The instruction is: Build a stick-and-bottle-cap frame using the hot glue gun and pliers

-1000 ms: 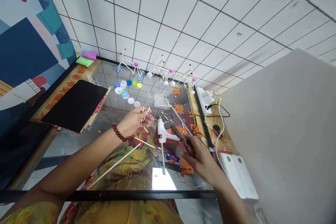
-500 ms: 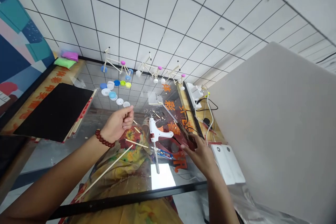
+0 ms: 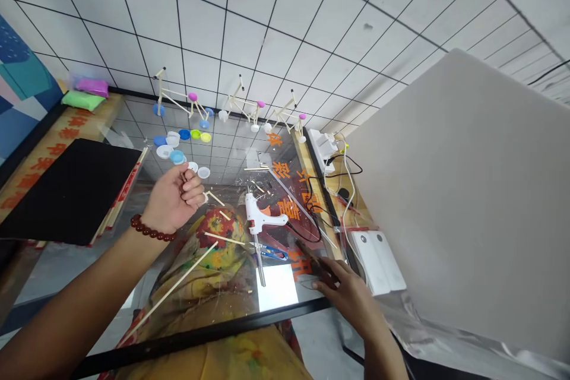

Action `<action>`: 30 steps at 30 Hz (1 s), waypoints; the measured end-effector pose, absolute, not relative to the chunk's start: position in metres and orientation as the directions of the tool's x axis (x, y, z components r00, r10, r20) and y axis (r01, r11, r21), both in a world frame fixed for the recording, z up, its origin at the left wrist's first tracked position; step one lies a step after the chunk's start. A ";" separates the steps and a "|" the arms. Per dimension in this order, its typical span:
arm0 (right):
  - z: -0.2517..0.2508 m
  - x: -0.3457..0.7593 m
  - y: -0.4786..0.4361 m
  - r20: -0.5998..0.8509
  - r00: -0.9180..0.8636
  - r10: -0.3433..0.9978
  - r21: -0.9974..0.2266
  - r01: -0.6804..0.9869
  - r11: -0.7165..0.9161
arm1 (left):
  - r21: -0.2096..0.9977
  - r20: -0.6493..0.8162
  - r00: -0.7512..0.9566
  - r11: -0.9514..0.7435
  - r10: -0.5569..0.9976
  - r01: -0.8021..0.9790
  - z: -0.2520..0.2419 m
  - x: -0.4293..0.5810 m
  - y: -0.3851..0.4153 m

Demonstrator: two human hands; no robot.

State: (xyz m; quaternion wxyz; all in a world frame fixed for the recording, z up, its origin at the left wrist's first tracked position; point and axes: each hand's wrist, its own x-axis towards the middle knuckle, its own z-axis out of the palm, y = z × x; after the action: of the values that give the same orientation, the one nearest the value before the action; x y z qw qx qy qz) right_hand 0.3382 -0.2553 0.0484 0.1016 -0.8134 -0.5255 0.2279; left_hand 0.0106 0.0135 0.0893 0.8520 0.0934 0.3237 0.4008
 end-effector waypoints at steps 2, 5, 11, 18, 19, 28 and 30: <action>0.037 0.334 -0.254 -0.174 0.427 0.887 -0.358 0.812 -0.461 | 0.422 -0.470 0.441 0.634 0.764 -0.648 0.091 0.007 0.015; 0.022 0.323 -0.240 -0.054 0.462 0.885 -0.331 0.828 -0.452 | 0.474 -0.438 0.375 0.565 0.817 -0.675 0.092 0.006 0.016; 0.012 0.303 -0.199 0.117 0.442 0.889 -0.310 0.867 -0.391 | 0.490 -0.420 0.354 0.537 0.836 -0.686 0.087 0.012 0.013; 0.018 0.301 -0.175 0.104 0.450 0.887 -0.226 0.879 -0.420 | 0.419 -0.472 0.381 0.583 0.795 -0.696 0.081 0.018 0.012; 0.023 0.300 -0.174 0.120 0.427 0.896 -0.199 0.895 -0.399 | 0.420 -0.478 0.372 0.579 0.796 -0.699 0.082 0.019 0.012; 0.042 0.278 -0.114 0.007 -0.124 0.992 -0.032 0.992 0.124 | 0.578 -0.467 0.209 0.476 0.859 -0.663 0.094 0.007 0.020; 0.037 0.280 -0.100 -0.003 -0.128 0.992 -0.029 0.991 0.127 | 0.596 -0.410 0.195 0.424 0.891 -0.682 0.099 -0.002 0.025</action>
State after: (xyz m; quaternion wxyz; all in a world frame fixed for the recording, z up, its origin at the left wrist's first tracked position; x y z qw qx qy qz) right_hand 0.2801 -0.1002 0.0370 0.0084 -0.6604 -0.7508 0.0117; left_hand -0.0015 0.0254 0.0992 0.7599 0.1424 0.3666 0.5176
